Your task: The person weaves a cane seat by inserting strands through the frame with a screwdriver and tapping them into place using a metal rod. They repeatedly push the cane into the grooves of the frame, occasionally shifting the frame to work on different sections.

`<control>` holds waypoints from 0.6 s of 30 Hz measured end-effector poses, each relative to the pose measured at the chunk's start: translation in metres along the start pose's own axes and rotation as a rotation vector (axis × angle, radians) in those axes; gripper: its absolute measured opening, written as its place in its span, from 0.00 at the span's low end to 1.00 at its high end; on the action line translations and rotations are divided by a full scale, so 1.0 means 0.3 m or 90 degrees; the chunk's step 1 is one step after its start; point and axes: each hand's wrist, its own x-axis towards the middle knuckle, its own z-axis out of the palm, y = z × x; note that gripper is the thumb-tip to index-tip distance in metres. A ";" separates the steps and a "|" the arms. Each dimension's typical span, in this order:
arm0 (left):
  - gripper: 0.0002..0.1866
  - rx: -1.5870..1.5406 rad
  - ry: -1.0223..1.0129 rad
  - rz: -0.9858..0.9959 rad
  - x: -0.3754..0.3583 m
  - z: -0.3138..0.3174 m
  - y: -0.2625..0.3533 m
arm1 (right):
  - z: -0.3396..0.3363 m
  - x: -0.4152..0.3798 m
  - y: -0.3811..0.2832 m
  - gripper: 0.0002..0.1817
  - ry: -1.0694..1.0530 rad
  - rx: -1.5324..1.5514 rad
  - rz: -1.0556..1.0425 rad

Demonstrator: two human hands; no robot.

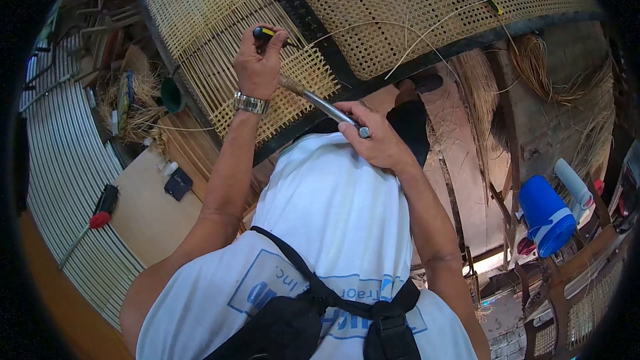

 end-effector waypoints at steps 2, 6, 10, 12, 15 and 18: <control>0.14 0.013 -0.006 0.000 0.002 0.007 0.008 | 0.005 -0.008 0.019 0.22 0.005 0.021 -0.005; 0.14 -0.005 -0.006 0.006 0.000 -0.004 0.046 | -0.013 -0.012 0.013 0.22 0.008 0.007 0.001; 0.14 0.037 -0.013 0.006 -0.023 -0.018 0.023 | 0.006 -0.023 0.043 0.23 0.014 0.021 -0.014; 0.14 0.044 -0.004 -0.035 -0.038 -0.018 0.015 | 0.015 -0.035 0.038 0.23 0.010 0.028 -0.005; 0.14 0.037 -0.010 -0.027 -0.027 -0.011 -0.006 | 0.036 -0.028 0.036 0.23 0.002 0.038 -0.006; 0.13 0.077 -0.064 0.001 -0.009 -0.009 0.002 | 0.032 -0.009 0.053 0.23 -0.006 0.017 -0.018</control>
